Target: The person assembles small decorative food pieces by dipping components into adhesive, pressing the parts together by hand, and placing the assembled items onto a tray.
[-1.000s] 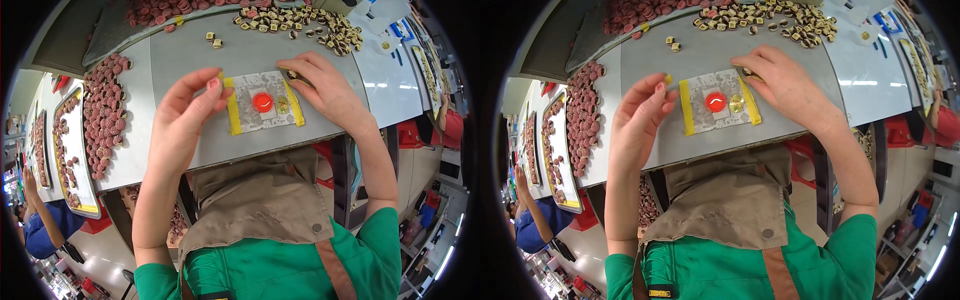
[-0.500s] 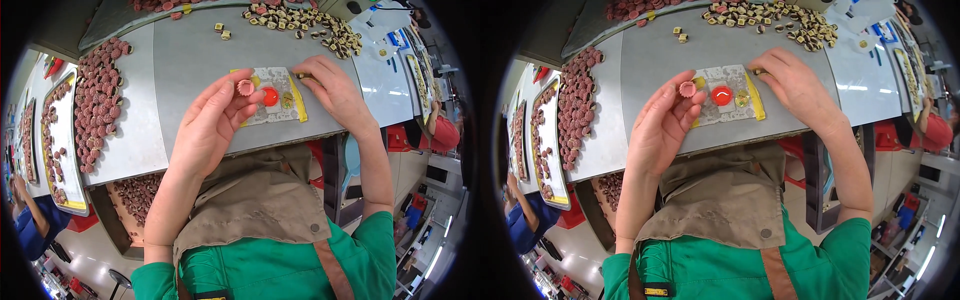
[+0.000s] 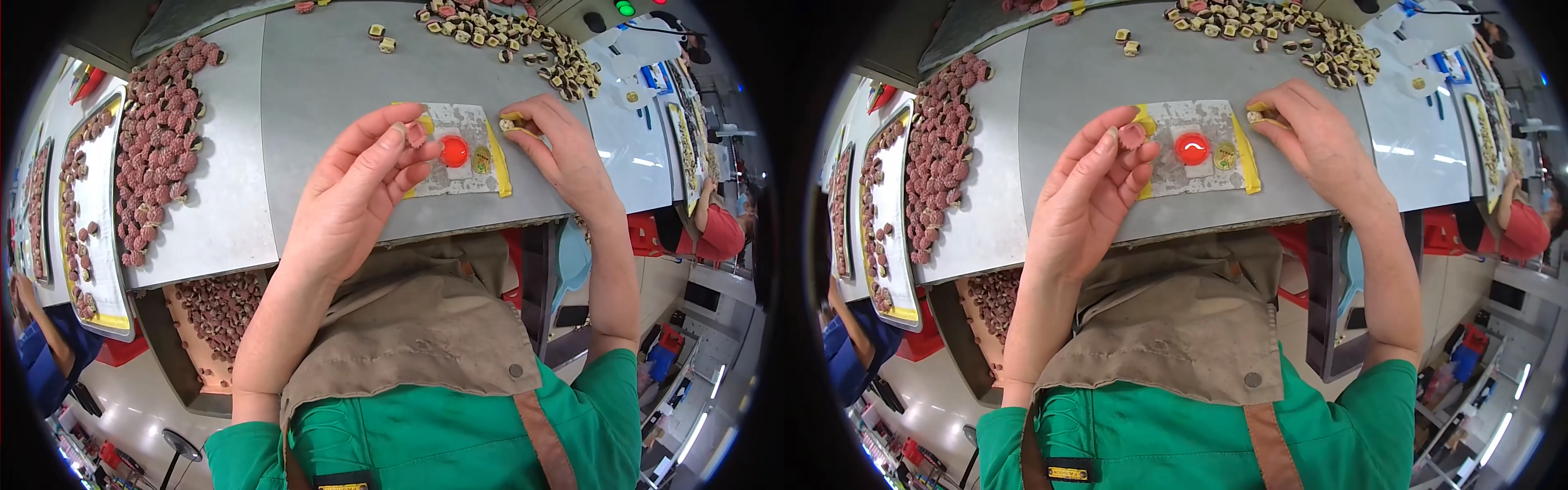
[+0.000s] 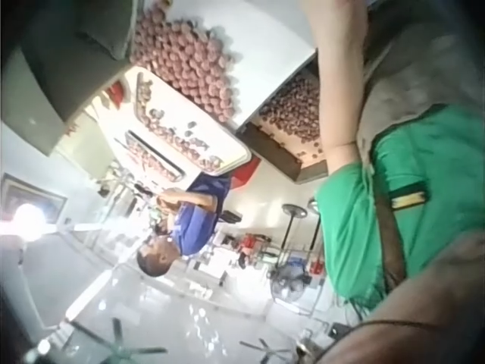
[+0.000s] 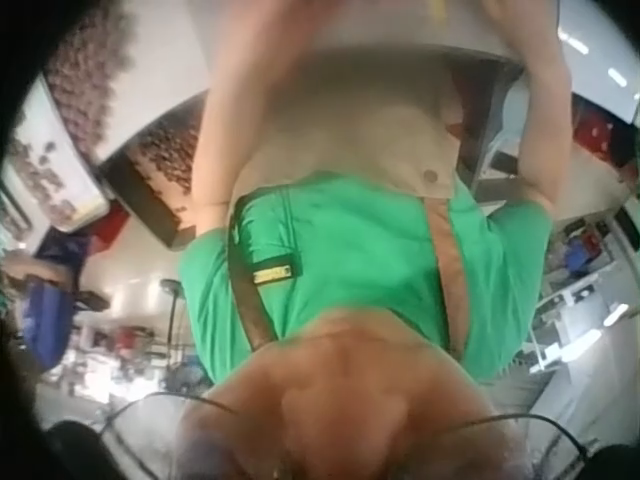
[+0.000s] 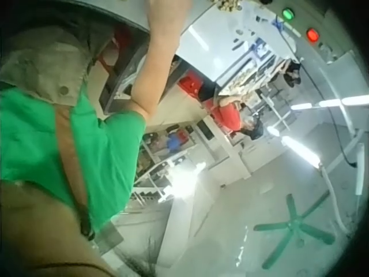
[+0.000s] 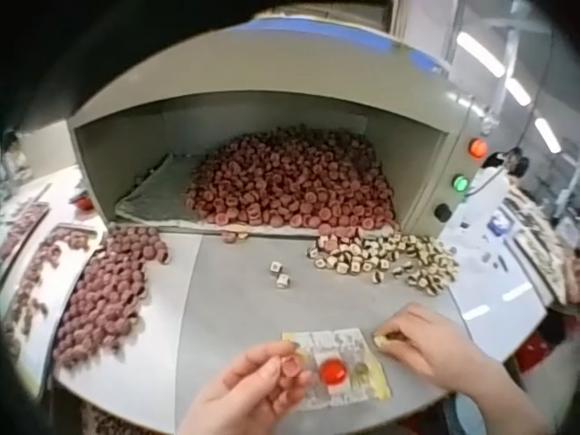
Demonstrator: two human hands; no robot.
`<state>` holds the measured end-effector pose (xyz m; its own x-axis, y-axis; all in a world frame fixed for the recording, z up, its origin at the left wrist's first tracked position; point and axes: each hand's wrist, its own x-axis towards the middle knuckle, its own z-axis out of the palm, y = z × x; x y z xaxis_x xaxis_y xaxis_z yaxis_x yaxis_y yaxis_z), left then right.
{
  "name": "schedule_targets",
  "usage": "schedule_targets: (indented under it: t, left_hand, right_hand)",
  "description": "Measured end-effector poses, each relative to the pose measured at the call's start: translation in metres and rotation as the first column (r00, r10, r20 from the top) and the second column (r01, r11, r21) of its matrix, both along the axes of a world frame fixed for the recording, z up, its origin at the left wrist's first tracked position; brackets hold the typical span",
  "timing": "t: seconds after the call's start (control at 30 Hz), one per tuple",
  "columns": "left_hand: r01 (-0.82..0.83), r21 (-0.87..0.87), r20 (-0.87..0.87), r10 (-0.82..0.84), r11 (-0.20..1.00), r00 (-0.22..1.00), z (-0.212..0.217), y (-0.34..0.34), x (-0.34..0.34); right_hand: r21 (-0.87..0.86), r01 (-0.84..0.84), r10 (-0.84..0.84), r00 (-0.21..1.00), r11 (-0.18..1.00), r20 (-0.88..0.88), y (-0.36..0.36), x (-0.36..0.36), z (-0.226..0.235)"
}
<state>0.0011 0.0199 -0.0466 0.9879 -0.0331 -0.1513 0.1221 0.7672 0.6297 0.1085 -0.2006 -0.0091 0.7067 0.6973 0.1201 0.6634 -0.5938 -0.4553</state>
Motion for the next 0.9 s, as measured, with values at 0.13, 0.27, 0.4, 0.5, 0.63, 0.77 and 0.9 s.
schedule_targets:
  t: [0.13,0.27,0.4,0.5,0.63,0.77,0.9]
  left_hand:
    - [0.033,-0.01,0.063,-0.033,0.999,0.998,-0.005,0.003,-0.002]
    - [0.02,0.015,0.059,-0.021,1.0,0.998,-0.005,0.002,-0.004]
    - [0.017,0.023,0.061,-0.019,1.0,0.998,-0.005,0.002,-0.004]
    - [0.024,0.013,0.064,-0.025,1.0,0.998,-0.006,0.003,-0.005]
    - [0.019,0.0,0.061,-0.019,1.0,0.998,-0.006,0.004,-0.005]
    - [0.018,0.002,0.062,-0.019,1.0,0.998,-0.006,0.005,-0.005]
    - [0.024,0.023,0.052,-0.025,0.999,0.998,-0.005,0.003,-0.004]
  right_hand:
    - [0.112,-0.054,0.061,0.997,0.992,-0.053,0.021,-0.023,0.008]
    - [0.069,-0.119,0.113,0.99,0.991,0.084,0.037,-0.032,0.0]
    - [0.017,-0.103,0.098,0.977,0.995,0.187,0.04,-0.03,-0.01]
    - [0.044,-0.087,0.078,0.98,0.995,0.184,0.043,-0.032,-0.011]
    - [0.069,-0.072,0.061,0.987,0.995,0.15,0.044,-0.033,-0.011]
    - [0.068,-0.081,0.072,0.988,0.994,0.134,0.044,-0.034,-0.011]
    - [0.098,-0.108,0.091,0.983,0.989,0.162,0.045,-0.032,-0.013]
